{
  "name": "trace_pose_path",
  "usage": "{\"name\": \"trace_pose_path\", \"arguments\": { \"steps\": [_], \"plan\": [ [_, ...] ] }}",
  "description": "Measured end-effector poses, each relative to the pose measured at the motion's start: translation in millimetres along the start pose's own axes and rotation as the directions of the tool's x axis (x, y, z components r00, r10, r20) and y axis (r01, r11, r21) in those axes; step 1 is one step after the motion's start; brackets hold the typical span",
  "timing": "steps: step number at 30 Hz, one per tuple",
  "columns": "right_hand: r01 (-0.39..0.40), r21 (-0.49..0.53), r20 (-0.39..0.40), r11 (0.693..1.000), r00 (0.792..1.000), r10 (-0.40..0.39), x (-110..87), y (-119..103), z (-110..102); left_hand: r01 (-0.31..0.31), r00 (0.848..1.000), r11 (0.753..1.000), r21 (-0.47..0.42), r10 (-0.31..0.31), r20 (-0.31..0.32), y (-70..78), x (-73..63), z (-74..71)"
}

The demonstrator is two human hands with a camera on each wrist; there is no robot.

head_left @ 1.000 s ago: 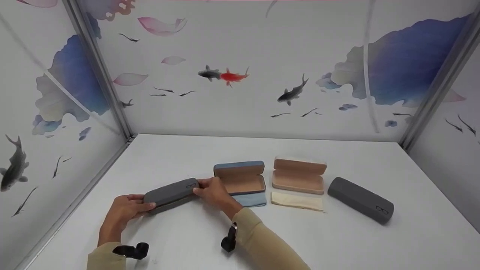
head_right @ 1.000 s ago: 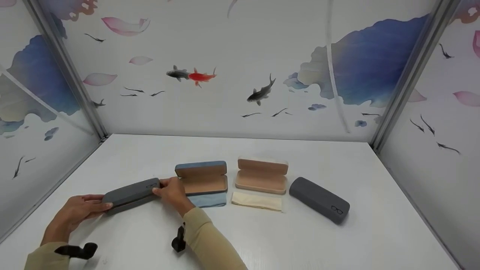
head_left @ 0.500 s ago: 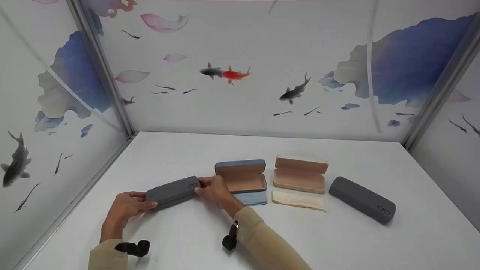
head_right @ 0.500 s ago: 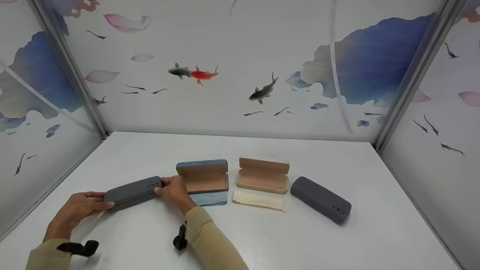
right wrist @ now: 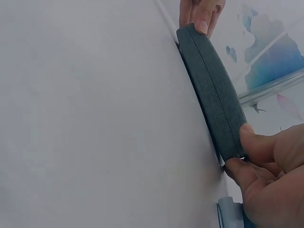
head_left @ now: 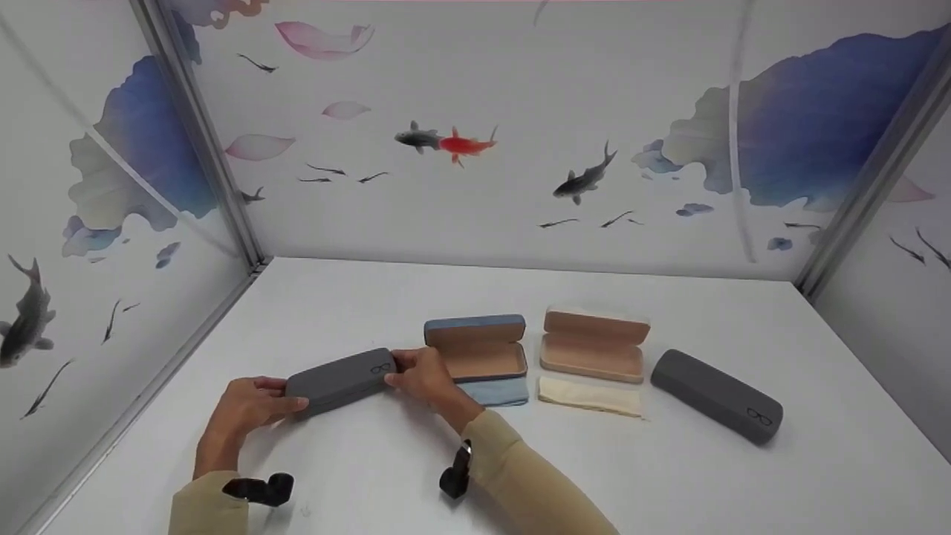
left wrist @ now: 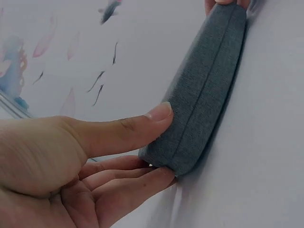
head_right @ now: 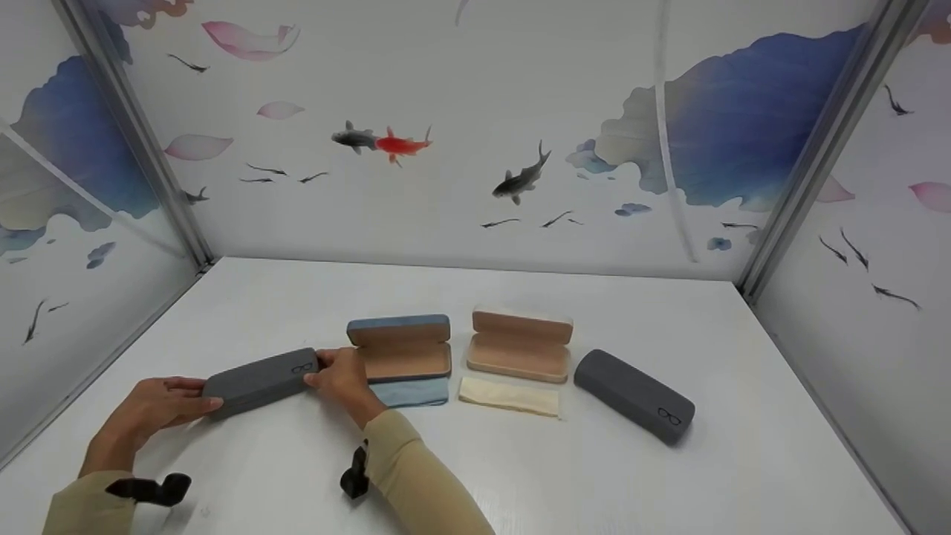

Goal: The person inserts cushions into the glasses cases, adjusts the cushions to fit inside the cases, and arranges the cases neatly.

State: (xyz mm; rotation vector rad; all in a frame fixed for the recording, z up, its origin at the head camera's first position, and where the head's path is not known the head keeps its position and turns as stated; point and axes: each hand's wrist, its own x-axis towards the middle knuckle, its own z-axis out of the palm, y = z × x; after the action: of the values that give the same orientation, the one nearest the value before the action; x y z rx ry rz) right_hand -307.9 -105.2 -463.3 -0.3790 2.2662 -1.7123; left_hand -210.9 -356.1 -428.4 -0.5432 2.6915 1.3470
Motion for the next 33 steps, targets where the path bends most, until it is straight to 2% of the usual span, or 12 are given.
{"name": "trace_pose_path", "arguments": {
  "steps": [6,9,16,26,33],
  "plan": [
    [0.0,-0.031,-0.024,1.0,1.0,-0.001,-5.0,-6,0,0.032,0.999,0.993,-0.114,-0.032,0.006,4.1,-4.4,0.0],
    [0.022,-0.055,-0.027,0.998,0.999,-0.024,-9.1,-9,-3,0.055,0.998,0.979,-0.198,-0.058,-0.007,11.4,-6.7,0.7],
    [0.044,-0.021,-0.029,0.999,0.999,-0.044,-20.0,-28,-16,-0.009,0.995,0.97,-0.242,-0.015,-0.096,31.1,-19.6,-3.2],
    [0.052,0.032,-0.046,0.998,0.998,-0.05,-43.4,-63,-45,-0.081,0.989,0.953,-0.294,0.039,-0.144,66.6,-44.2,-10.2],
    [0.083,0.049,-0.055,0.995,0.995,-0.08,-57.4,-81,-73,-0.127,0.985,0.946,-0.299,0.083,-0.154,89.9,-58.9,-4.4]
  ]
}}
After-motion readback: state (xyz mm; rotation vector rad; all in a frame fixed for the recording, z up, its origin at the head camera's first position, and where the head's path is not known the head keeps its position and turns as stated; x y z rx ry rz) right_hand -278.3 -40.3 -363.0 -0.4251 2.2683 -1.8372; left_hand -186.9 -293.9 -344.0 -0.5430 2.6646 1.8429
